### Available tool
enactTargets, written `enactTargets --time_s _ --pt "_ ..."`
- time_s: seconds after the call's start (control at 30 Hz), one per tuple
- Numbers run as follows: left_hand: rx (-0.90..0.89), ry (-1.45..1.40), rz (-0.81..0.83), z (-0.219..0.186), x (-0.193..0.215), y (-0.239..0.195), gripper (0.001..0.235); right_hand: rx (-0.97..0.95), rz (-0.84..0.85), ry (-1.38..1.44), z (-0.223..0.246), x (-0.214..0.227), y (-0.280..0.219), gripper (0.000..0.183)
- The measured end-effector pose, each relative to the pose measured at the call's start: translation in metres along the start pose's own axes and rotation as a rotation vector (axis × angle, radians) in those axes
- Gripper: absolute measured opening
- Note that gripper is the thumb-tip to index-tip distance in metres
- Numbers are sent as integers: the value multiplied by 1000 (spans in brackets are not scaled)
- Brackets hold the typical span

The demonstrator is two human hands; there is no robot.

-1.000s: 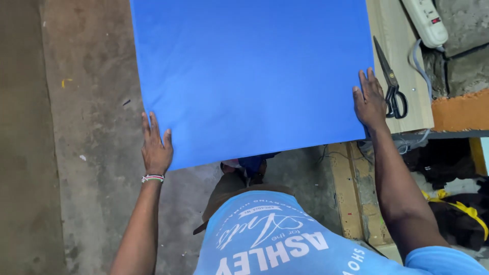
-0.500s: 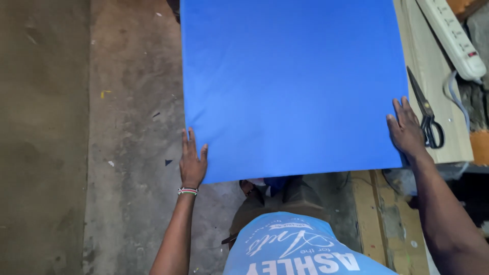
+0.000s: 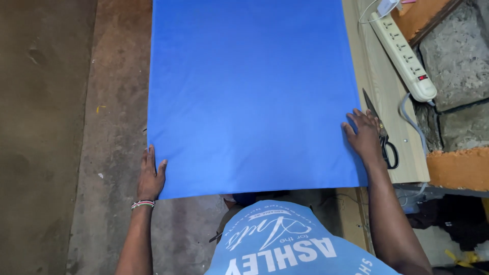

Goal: Spreading, smoothing, and cutting a large piece of blue fabric on a cutting table

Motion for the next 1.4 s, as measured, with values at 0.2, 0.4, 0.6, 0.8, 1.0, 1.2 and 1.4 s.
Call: enactTargets --time_s 0.2,0.4,0.6,0.8,1.0,1.2,1.4 --pt "128 204 -298 -15 -17 5 72 200 -105 93 46 26 114 48" --pt "146 230 -349 -42 -19 -10 66 225 118 178 35 -14 245 69" --pt "158 278 -345 -42 -21 -9 68 47 155 205 -20 -43 324 79" --pt "124 311 -403 -49 -23 -12 68 103 26 123 -28 -52 328 75" --pt "122 319 -406 -49 -22 -10 68 18 143 68 -42 -65 382 81" --pt "233 386 -412 -37 -30 -7 72 -14 143 9 -66 -75 471 79" --pt "167 436 -515 -17 -39 -4 72 131 -106 -215 -78 -109 539 67"
Point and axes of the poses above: each hand's wrist, its own y-axis towards the middle knuckle, its own x-axis out of the back of the hand, z = x × y, the point moved 7 cm from there along y, towards the middle knuckle, and after that the axes turned 12 degrees about x, right-handed, at the moved point
